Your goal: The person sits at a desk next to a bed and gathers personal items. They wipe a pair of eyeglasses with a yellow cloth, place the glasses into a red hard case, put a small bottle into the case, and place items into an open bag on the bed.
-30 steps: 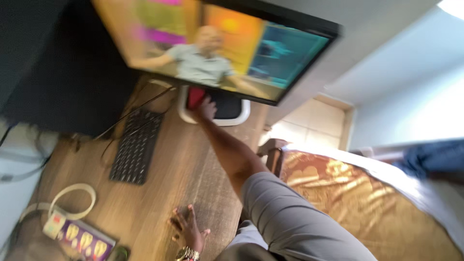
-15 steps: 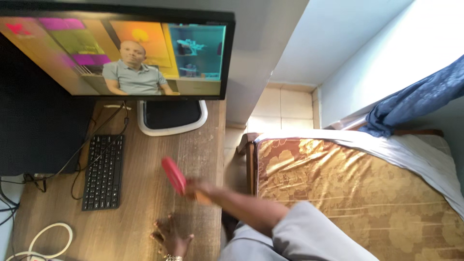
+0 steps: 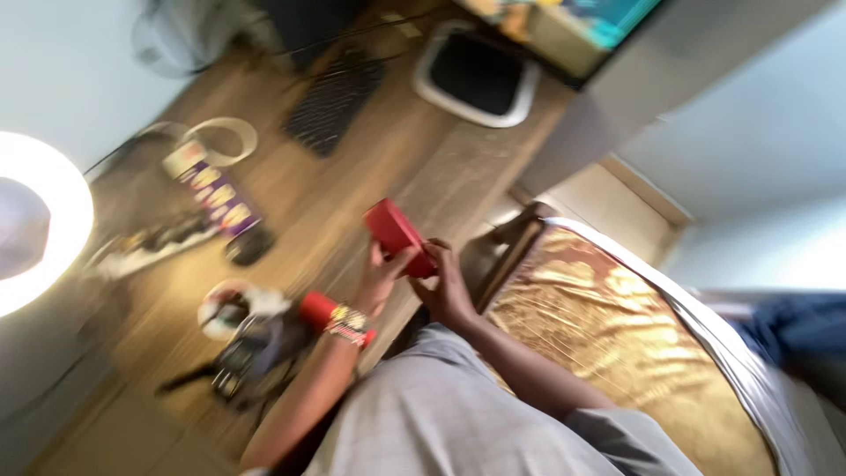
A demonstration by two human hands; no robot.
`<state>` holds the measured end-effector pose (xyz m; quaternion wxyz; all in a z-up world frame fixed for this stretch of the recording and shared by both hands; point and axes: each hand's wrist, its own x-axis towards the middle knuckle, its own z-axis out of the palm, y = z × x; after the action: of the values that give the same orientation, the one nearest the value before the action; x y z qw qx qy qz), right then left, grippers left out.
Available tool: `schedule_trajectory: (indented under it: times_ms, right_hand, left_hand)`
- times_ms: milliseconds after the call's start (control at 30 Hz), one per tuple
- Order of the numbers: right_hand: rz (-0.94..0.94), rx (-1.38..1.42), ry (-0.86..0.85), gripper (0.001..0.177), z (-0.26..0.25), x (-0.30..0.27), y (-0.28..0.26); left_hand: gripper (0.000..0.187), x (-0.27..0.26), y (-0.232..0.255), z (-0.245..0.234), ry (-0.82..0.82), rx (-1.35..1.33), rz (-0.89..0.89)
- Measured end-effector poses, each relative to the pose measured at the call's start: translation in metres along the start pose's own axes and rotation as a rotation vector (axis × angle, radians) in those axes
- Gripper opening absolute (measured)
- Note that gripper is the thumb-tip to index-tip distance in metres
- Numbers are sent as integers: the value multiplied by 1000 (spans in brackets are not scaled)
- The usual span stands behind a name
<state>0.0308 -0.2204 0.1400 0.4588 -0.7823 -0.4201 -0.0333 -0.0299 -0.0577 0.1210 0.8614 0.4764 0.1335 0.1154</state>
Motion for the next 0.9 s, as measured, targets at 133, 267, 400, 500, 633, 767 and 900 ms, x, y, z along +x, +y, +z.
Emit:
schedule_trajectory:
  times_ms: [133, 267, 400, 500, 633, 767, 900]
  right_hand:
    - [127, 285, -143, 67, 12, -6, -77]
    - [264, 607, -179, 55, 36, -34, -116]
    - [227, 603, -210, 49, 59, -61, -136]
    - [277, 700, -224, 61, 70, -68, -147]
    - [407, 881, -295, 79, 79, -75, -161]
    - [619, 1082, -353, 78, 77, -74, -171]
    - [626, 1111, -408, 75, 78, -70, -173]
  left_hand:
    - [71, -52, 55, -14, 37, -170, 69]
    - [70, -102, 61, -38, -22, -370, 156]
    - [68, -141, 59, -58, -31, -294, 93]
    - [76, -164, 65, -64, -5, -80, 146]
    - [83, -189, 72, -71, -48, 37, 214]
    - [81, -199, 78, -74, -67, 80, 182]
    - [78, -200, 79, -81, -114, 97, 219]
